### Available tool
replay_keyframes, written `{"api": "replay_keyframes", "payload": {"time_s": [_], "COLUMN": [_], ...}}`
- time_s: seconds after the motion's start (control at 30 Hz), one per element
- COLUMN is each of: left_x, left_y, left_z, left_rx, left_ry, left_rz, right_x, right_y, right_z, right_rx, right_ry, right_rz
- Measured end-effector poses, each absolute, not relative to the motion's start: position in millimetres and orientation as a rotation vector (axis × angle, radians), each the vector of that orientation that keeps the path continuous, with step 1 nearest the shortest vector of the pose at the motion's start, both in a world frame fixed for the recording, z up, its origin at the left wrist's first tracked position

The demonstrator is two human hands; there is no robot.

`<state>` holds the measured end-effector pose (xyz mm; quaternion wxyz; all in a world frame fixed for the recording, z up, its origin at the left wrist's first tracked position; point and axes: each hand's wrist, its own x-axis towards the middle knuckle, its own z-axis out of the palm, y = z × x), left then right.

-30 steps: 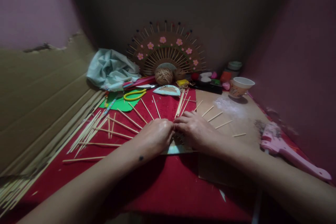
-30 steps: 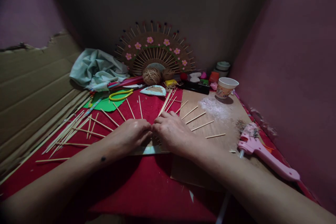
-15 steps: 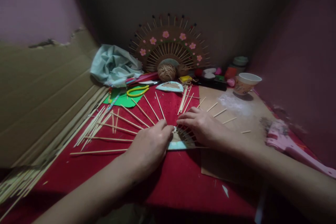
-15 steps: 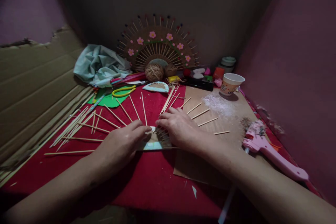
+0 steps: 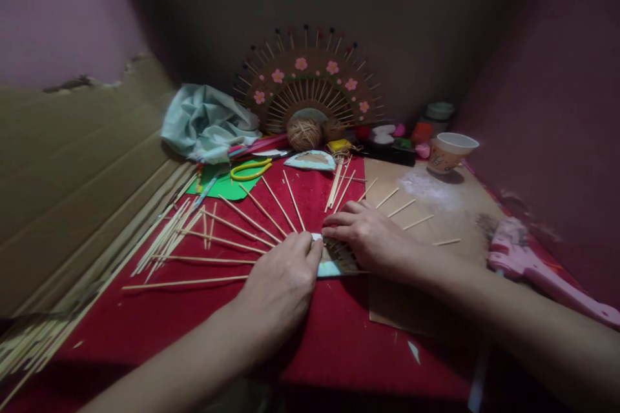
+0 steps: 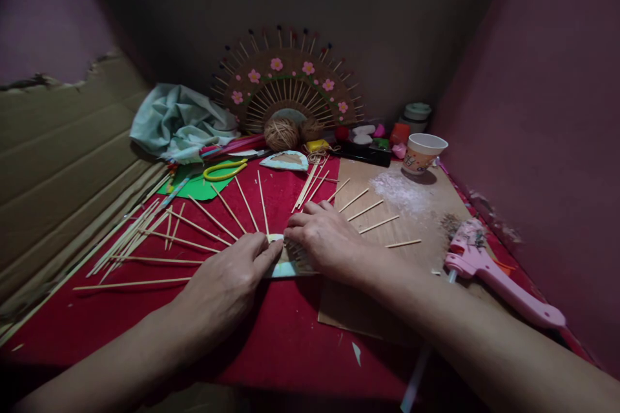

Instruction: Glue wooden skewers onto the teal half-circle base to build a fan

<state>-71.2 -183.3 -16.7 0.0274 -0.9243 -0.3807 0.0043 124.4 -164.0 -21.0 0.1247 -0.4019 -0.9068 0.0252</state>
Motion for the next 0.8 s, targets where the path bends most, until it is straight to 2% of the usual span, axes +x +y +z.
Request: {"api": "replay_keyframes", "payload": {"time_s": [0.47,0.8], "left_x": [-72.1,-69.0], "left_y": [-178.3,-177.9], "left_z": [-21.8,-17.3], "left_rx": [-2.930,-2.946], "left_ry": [-1.076,-1.113], "left_rz": [-0.109,-0.025], "right_x": [119.9,117.5], "right_y": [-162.4,-161.9], "right_z": [-24.0,-24.0], "right_rx": [-1.189,-1.195], "right_ry": [-2.654,-2.665], "right_rz": [0.073,0.026]}}
